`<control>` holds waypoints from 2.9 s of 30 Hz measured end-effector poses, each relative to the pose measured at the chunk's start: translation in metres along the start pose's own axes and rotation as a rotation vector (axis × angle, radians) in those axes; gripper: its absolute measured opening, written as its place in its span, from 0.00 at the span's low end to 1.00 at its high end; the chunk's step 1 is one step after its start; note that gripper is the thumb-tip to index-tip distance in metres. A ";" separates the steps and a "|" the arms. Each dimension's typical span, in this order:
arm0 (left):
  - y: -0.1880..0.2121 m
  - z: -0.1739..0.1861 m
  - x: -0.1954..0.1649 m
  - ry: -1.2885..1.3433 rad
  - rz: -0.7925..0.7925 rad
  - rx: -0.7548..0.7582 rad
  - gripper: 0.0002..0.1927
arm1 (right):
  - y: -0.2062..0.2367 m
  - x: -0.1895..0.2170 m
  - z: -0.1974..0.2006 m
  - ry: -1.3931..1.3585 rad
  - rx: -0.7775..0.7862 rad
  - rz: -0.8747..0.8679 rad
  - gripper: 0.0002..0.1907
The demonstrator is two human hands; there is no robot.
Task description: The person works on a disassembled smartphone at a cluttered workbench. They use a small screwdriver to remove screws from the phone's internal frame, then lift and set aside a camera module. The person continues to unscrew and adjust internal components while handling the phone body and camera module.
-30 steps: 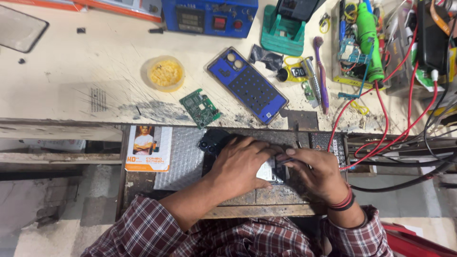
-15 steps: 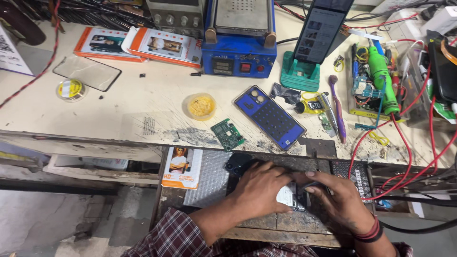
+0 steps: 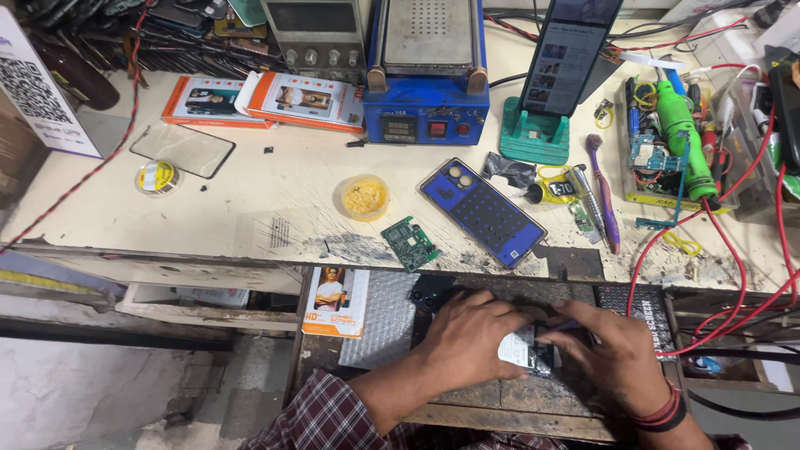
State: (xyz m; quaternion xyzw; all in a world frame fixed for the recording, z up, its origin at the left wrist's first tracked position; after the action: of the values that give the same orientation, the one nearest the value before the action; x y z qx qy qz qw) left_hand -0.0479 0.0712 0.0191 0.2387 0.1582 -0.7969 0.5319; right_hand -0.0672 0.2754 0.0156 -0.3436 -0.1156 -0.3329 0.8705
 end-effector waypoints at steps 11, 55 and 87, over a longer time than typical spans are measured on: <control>-0.003 0.000 -0.005 0.009 0.027 0.016 0.41 | 0.000 0.000 0.004 -0.051 0.016 0.076 0.26; -0.005 -0.001 -0.002 0.027 0.052 0.029 0.40 | -0.010 0.009 0.008 -0.102 0.038 -0.033 0.33; -0.001 0.012 0.011 0.308 0.019 -0.241 0.27 | -0.049 -0.004 0.023 -0.611 -0.549 -0.188 0.27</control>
State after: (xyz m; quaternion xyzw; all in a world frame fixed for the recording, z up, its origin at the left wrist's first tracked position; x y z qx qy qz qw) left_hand -0.0552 0.0573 0.0228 0.2937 0.3296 -0.7212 0.5338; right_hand -0.1018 0.2662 0.0564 -0.6337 -0.3063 -0.3121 0.6381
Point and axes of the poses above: each hand's wrist, its own y-axis away from the middle knuckle, its own z-axis out of the back of the hand, x = y × z, the point moved 5 cm from there along -y, towards the middle knuckle, and after that the axes turned 13 degrees about z, right-handed, at the moved point
